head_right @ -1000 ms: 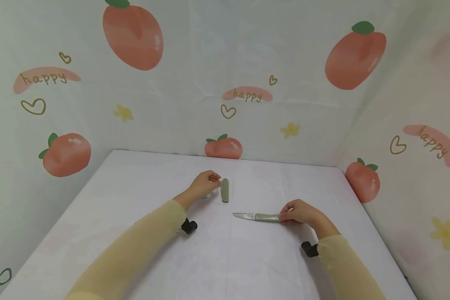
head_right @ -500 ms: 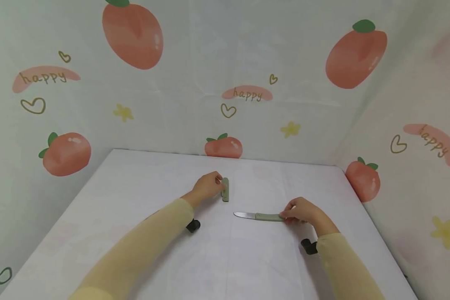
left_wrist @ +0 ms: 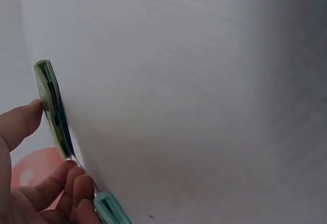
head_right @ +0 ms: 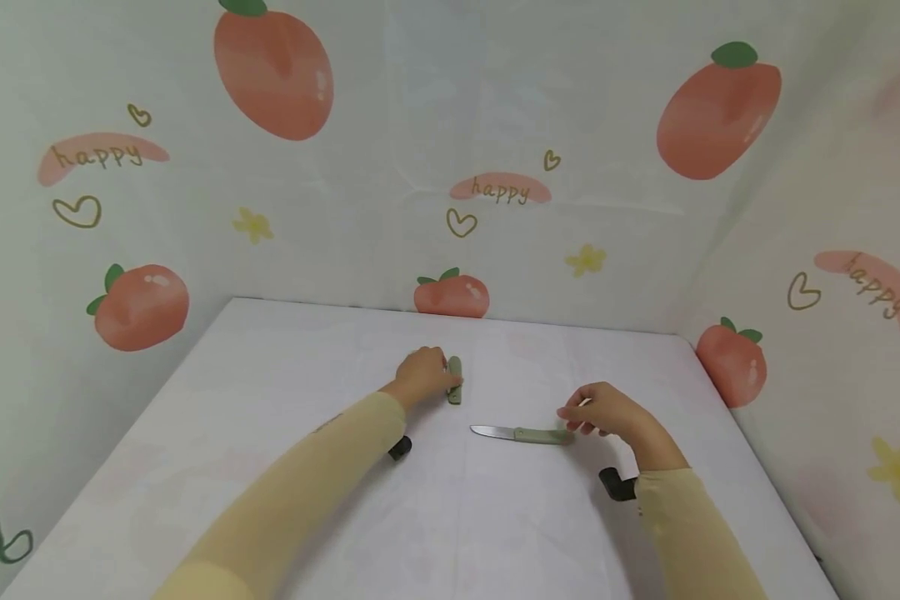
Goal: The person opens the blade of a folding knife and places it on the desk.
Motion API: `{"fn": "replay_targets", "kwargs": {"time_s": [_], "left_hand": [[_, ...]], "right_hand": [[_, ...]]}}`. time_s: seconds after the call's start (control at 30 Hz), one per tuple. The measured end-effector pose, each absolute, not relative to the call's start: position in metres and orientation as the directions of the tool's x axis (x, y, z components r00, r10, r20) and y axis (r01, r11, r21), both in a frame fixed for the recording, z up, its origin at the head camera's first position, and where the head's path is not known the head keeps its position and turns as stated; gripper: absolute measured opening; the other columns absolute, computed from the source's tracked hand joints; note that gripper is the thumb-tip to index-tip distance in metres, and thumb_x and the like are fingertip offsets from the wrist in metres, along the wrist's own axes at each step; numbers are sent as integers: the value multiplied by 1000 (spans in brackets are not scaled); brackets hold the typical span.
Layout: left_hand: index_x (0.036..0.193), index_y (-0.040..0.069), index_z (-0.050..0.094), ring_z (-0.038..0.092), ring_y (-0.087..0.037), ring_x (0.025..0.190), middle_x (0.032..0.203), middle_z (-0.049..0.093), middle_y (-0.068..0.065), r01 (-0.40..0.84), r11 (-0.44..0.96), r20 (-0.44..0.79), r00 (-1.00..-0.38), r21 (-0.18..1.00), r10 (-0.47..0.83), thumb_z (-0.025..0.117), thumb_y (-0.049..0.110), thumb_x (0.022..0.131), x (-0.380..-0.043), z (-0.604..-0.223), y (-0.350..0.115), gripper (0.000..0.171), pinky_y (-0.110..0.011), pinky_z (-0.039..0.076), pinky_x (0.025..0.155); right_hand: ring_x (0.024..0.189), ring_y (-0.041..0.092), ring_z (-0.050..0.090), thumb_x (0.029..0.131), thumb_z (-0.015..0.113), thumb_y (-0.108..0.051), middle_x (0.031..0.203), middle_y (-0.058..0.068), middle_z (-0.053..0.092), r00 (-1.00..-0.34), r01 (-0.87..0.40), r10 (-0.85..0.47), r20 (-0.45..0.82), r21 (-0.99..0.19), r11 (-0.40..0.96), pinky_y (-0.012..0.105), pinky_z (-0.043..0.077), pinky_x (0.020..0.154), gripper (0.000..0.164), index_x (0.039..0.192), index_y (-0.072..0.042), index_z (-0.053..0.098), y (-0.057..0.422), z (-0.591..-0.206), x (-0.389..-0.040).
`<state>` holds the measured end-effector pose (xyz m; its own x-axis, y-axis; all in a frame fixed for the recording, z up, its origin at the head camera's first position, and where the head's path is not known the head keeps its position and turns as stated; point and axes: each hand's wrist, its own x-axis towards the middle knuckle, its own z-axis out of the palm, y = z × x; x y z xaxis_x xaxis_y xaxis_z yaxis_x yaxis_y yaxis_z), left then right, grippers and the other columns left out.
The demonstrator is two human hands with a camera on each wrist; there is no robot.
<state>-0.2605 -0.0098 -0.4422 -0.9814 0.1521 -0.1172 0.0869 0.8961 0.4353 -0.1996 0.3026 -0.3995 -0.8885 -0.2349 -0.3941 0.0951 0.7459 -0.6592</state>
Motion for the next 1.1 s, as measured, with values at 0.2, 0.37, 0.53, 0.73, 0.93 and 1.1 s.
{"fn": "replay_targets", "kwargs": {"time_s": [0.2,0.37,0.53,0.73,0.93,1.1], "left_hand": [[107,0,65,58,-19,80,94,66,-9,29,875,-176,-976,483,130,80,35,86,-260,-440,-5,44,-34,52,78],[107,-2,63,57,-20,79,93,66,-9,-1,834,-207,-969,553,136,80,27,86,-260,-440,-4,40,-32,50,75],[100,1,62,57,-19,80,90,64,-7,4,814,-219,-962,580,161,80,21,86,-262,-443,-4,30,-31,49,74],[102,3,64,57,-19,82,93,65,-6,31,806,-207,-960,591,188,81,19,84,-265,-448,-5,29,-30,50,73],[100,7,64,57,-19,85,94,64,-4,56,786,-187,-959,616,215,81,18,86,-261,-448,-9,25,-30,49,75],[96,8,65,56,-18,83,91,64,-3,83,784,-173,-956,616,237,79,19,88,-257,-448,-13,20,-31,49,75]], "right_hand": [[77,21,60,96,69,-26,86,4,70,-894,35,-283,-349,-681,731,34,44,63,27,102,-1,63,290,-390,-198],[79,21,60,97,68,-25,88,5,70,-892,18,-310,-330,-709,705,35,47,67,27,103,0,63,284,-387,-199],[83,23,60,98,67,-26,93,8,71,-890,5,-333,-311,-738,675,37,47,72,29,107,1,62,279,-386,-202],[86,26,60,99,64,-27,100,16,70,-893,-5,-350,-284,-770,638,37,47,75,30,108,1,61,270,-384,-208],[87,25,61,101,62,-28,106,20,69,-912,-14,-335,-237,-798,602,36,48,78,35,114,5,60,260,-382,-215],[87,24,62,101,62,-27,107,19,69,-928,-27,-315,-199,-808,588,34,50,77,34,114,4,60,249,-382,-220]]}}
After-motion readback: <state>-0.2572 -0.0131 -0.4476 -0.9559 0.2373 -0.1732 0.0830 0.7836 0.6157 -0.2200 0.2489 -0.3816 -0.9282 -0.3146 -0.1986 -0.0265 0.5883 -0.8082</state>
